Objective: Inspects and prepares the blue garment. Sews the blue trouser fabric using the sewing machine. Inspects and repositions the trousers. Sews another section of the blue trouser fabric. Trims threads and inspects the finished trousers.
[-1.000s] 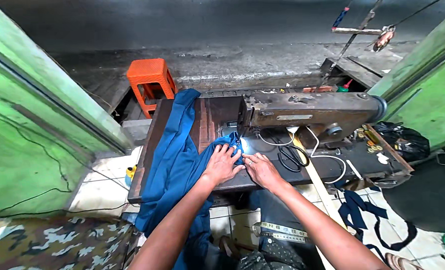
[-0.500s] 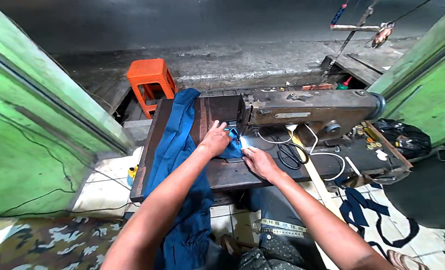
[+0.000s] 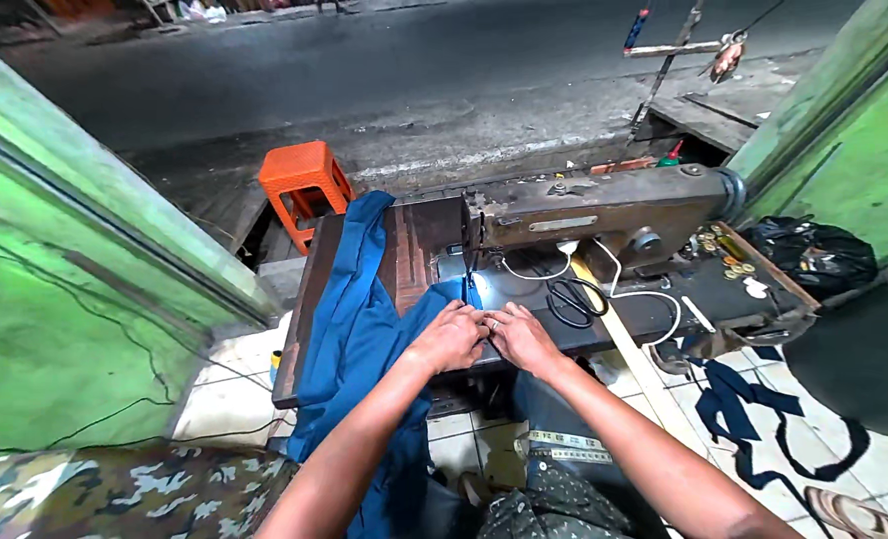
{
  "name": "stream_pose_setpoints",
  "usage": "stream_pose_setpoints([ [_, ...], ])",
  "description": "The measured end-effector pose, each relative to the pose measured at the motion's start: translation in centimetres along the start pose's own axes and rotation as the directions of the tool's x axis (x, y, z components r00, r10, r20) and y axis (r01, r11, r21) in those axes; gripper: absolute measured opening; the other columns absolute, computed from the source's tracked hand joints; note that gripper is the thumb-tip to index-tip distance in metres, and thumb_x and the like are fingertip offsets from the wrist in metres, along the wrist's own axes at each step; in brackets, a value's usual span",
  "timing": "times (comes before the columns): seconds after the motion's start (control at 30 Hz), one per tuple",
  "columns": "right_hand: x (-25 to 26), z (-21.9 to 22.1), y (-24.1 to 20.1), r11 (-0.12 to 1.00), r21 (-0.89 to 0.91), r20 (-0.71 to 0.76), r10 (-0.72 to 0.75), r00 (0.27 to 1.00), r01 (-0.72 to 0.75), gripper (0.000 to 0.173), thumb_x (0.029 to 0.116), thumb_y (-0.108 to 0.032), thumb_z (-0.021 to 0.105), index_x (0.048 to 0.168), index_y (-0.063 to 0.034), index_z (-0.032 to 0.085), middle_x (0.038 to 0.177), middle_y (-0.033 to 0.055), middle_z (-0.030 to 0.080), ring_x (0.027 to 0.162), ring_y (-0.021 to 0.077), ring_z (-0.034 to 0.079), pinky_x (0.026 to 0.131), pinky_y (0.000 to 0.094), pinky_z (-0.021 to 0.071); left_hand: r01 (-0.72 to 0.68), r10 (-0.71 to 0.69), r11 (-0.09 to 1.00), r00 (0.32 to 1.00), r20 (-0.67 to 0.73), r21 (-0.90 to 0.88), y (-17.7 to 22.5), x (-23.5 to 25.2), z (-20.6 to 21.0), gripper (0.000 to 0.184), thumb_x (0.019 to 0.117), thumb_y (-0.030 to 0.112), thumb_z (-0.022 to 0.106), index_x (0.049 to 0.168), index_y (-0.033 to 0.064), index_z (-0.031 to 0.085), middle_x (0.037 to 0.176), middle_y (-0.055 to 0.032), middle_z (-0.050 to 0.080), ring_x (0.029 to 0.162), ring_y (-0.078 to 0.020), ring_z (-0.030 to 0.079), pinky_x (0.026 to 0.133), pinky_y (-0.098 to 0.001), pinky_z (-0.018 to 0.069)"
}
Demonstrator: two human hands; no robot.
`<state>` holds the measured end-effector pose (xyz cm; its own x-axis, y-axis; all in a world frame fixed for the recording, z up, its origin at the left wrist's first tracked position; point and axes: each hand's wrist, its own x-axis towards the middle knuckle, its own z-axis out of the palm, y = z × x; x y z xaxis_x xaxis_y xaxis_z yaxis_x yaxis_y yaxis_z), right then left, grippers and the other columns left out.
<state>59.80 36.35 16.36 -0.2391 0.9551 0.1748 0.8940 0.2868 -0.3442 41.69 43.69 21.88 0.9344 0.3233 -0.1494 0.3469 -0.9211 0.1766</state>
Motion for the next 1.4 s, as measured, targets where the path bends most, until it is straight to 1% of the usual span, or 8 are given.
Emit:
stream_pose_setpoints([
  [0.07, -0.9, 0.7, 0.0, 0.999, -0.005, -0.090, -0.035, 0.995, 0.034, 0.031, 0.1006, -0.016, 0.054, 0.122, -0.0126, 0.075, 0.132, 0.0045, 0.070, 0.120, 0.0313, 0.064, 0.102, 0.0493, 0.0490, 0.023, -0.023, 1.000, 1.000, -0.017, 0.019, 0.2, -0.3, 0.4, 0.031, 0.1044, 0.027, 0.052, 0.117, 0.0056, 0.072, 0.120, -0.0159, 0.068, 0.123, -0.0326, 0.060, 0.114, -0.0538, 0.0359],
  [0.27, -1.2, 1.5, 0.2, 0.999, 0.005, -0.168, -0.046, 0.985, 0.048, 0.029, 0.1011, -0.017, 0.053, 0.115, -0.0124, 0.078, 0.129, 0.0033, 0.071, 0.119, 0.0297, 0.065, 0.102, 0.0464, 0.0494, 0.134, -0.126, 0.989, 0.985, -0.115, 0.068, 0.6, -1.1, 1.6, 0.037, 0.1053, 0.029, 0.051, 0.120, -0.0005, 0.067, 0.120, -0.0193, 0.067, 0.124, -0.0353, 0.061, 0.116, -0.0582, 0.0321],
  [0.47, -1.2, 2.1, 0.5, 0.998, -0.017, -0.209, -0.068, 0.975, 0.066, 0.029, 0.1032, -0.024, 0.053, 0.112, -0.0138, 0.079, 0.127, 0.0017, 0.072, 0.116, 0.0281, 0.066, 0.099, 0.0455, 0.0511, 0.205, -0.194, 0.978, 0.952, -0.235, 0.024, -0.4, -1.6, 3.9, 0.052, 0.1062, 0.042, 0.048, 0.144, 0.0068, 0.057, 0.152, -0.0083, 0.055, 0.135, -0.0283, 0.055, 0.115, -0.0569, 0.0328],
  [0.6, -1.5, 2.0, 0.4, 0.997, -0.022, -0.201, -0.074, 0.977, 0.071, 0.029, 0.1031, -0.022, 0.053, 0.116, -0.0143, 0.078, 0.130, 0.0008, 0.071, 0.119, 0.0276, 0.065, 0.102, 0.0452, 0.0502, 0.185, -0.172, 0.983, 0.941, -0.290, 0.019, -1.0, -1.8, 5.0, 0.050, 0.1071, 0.044, 0.045, 0.143, 0.0120, 0.060, 0.146, -0.0065, 0.060, 0.132, -0.0274, 0.057, 0.115, -0.0561, 0.0339],
  [0.8, -1.3, 1.6, 0.5, 0.996, -0.045, -0.136, -0.078, 0.988, 0.073, 0.030, 0.1035, -0.022, 0.052, 0.120, -0.0137, 0.076, 0.135, 0.0013, 0.069, 0.122, 0.0281, 0.064, 0.103, 0.0466, 0.0490, 0.197, -0.182, 0.980, 0.940, -0.289, 0.024, -1.3, -1.4, 4.9, 0.053, 0.1059, 0.049, 0.045, 0.140, 0.0123, 0.062, 0.140, -0.0121, 0.062, 0.130, -0.0312, 0.058, 0.113, -0.0579, 0.0355],
  [1.13, 1.8, 0.5, 1.4, 1.000, -0.020, 0.057, 0.012, 0.998, -0.011, 0.040, 0.1093, -0.027, 0.040, 0.133, -0.0112, 0.068, 0.145, 0.0028, 0.061, 0.122, 0.0279, 0.062, 0.103, 0.0443, 0.0476, 0.307, -0.297, 0.951, 0.936, -0.189, 0.025, -2.8, 0.6, 3.5, 0.060, 0.1064, 0.054, 0.039, 0.147, 0.0129, 0.055, 0.146, -0.0149, 0.057, 0.136, -0.0343, 0.052, 0.114, -0.0621, 0.0297],
  [1.27, 3.0, 0.0, 1.3, 0.999, -0.007, 0.114, 0.052, 0.992, -0.051, 0.042, 0.1101, -0.027, 0.038, 0.138, -0.0108, 0.064, 0.148, 0.0051, 0.059, 0.127, 0.0273, 0.060, 0.108, 0.0429, 0.0453, 0.340, -0.333, 0.940, 0.934, -0.127, 0.031, -3.6, 1.4, 1.9, 0.051, 0.1105, 0.041, 0.030, 0.144, 0.0149, 0.058, 0.140, -0.0125, 0.061, 0.138, -0.0320, 0.051, 0.119, -0.0681, 0.0175],
  [1.4, 3.7, -0.6, 1.2, 0.995, 0.022, 0.162, 0.088, 0.983, -0.092, 0.041, 0.1102, -0.028, 0.039, 0.138, -0.0098, 0.063, 0.147, 0.0060, 0.059, 0.132, 0.0254, 0.058, 0.112, 0.0432, 0.0441, 0.328, -0.314, 0.939, 0.941, -0.128, 0.107, -5.4, 2.3, -0.6, 0.031, 0.1032, 0.022, 0.052, 0.124, 0.0087, 0.070, 0.120, -0.0121, 0.070, 0.124, -0.0320, 0.061, 0.117, -0.0703, 0.0208],
])
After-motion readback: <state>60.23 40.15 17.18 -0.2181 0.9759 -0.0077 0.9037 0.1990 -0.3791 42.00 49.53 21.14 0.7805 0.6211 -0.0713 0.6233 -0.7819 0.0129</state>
